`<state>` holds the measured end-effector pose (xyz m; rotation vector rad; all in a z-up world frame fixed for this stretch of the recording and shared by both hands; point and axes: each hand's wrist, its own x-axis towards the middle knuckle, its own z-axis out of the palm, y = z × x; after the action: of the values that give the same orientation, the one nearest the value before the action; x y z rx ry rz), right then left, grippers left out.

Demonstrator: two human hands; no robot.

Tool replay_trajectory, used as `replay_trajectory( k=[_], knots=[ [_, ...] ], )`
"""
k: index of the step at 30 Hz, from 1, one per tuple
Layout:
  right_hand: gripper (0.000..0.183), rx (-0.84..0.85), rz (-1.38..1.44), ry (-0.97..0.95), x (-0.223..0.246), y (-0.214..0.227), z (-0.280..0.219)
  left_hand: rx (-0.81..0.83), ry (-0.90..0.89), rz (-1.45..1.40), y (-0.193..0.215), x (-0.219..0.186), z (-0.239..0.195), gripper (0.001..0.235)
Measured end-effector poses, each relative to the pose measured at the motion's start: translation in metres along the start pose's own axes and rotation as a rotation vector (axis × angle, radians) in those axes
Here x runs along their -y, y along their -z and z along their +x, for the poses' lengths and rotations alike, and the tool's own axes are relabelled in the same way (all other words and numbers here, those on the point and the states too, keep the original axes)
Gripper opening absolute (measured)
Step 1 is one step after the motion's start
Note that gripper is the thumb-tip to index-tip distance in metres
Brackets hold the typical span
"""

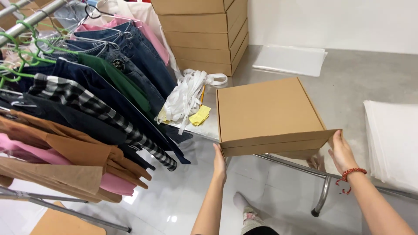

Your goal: The recorder is unpacking garments from shipping boxes and plastic bags to hang them on a garment rack.

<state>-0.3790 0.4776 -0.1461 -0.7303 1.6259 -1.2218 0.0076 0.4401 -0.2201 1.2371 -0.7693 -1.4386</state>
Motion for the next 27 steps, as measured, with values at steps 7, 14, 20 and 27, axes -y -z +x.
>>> replay_trajectory(
  k=[7, 14, 20, 27],
  knots=[
    [0.088, 0.044, 0.026, 0.034, -0.01, 0.005, 0.007, 0.06, -0.103, 0.021, -0.006, -0.021, -0.016, 0.088],
    [0.07, 0.073, 0.121, 0.442, 0.071, 0.007, -0.001, 0.099, -0.473, 0.1, -0.035, -0.128, -0.034, 0.09],
    [0.073, 0.017, 0.071, 0.584, 0.163, 0.012, -0.04, 0.023, -0.536, 0.211, -0.072, -0.233, -0.079, 0.081],
    [0.063, -0.065, 0.014, 0.652, 0.189, 0.047, -0.035, -0.136, -0.406, 0.287, -0.101, -0.267, -0.091, 0.065]
  ],
)
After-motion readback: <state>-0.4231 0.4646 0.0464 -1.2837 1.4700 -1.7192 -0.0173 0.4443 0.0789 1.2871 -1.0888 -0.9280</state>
